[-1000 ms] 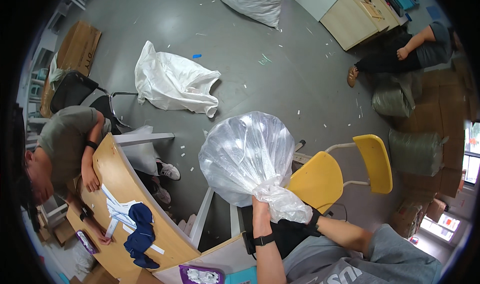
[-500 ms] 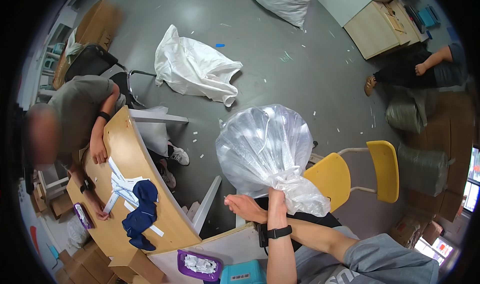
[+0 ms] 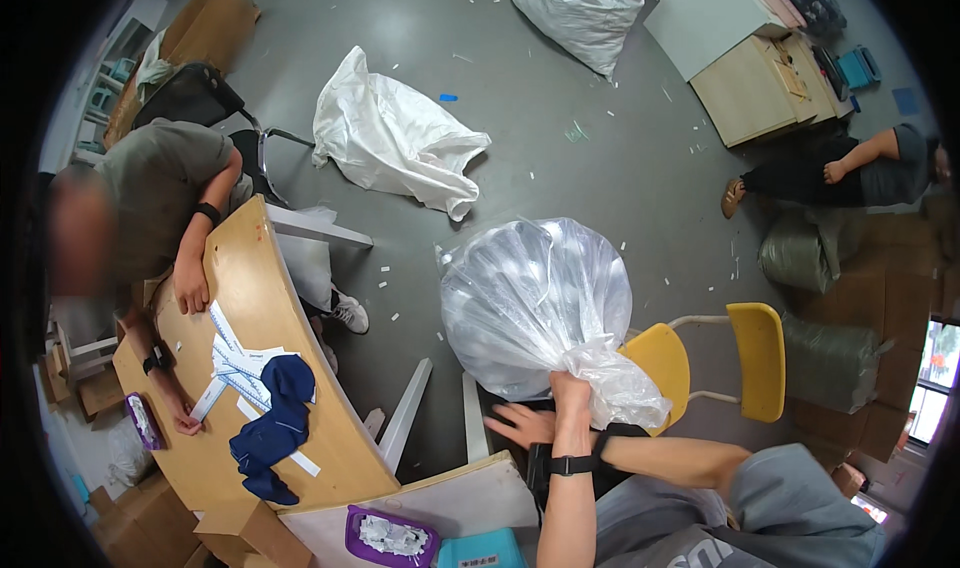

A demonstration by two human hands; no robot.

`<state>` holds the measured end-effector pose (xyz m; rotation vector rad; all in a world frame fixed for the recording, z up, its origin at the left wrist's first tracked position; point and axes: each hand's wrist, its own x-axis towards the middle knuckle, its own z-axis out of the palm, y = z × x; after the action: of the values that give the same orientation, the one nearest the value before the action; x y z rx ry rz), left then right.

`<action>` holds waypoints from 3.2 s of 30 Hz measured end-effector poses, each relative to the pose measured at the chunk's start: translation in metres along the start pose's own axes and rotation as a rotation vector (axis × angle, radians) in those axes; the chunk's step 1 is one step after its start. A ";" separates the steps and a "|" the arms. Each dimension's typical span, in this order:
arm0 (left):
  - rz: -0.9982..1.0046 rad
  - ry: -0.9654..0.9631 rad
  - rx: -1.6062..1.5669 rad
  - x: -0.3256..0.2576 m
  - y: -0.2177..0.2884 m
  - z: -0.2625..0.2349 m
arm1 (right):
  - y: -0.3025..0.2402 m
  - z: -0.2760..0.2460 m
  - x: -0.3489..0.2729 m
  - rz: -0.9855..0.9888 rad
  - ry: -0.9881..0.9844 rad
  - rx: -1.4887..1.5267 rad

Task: The recorder labels rolled socks and then packs them into a large plastic bag with the help of a colleague.

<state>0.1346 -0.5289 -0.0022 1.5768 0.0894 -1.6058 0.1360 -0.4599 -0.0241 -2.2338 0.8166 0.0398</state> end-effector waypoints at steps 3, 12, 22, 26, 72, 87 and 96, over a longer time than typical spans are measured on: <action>-0.032 -0.053 0.030 0.009 0.006 -0.022 | 0.019 -0.076 -0.107 0.037 -0.623 0.090; 0.071 -0.093 -0.135 0.009 -0.004 -0.014 | 0.013 -0.279 -0.068 0.561 -0.414 -0.204; 0.381 0.053 0.159 0.016 -0.029 -0.008 | -0.001 -0.210 0.131 0.068 -0.449 -0.407; 0.149 -0.068 -0.150 0.021 -0.033 -0.018 | 0.050 -0.255 0.090 0.412 0.177 -0.224; 0.062 0.332 -0.444 -0.008 0.020 0.003 | 0.063 0.021 -0.021 0.614 0.152 0.161; 0.225 0.400 -0.268 -0.008 0.027 -0.023 | 0.048 -0.237 -0.054 0.674 -0.485 -0.024; 0.321 0.202 -0.239 0.003 0.010 -0.019 | 0.055 -0.193 0.096 0.430 -0.262 -0.017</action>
<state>0.1560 -0.5253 -0.0042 1.4769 0.1245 -1.1426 0.1409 -0.6678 0.0542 -1.9750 1.1320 0.5335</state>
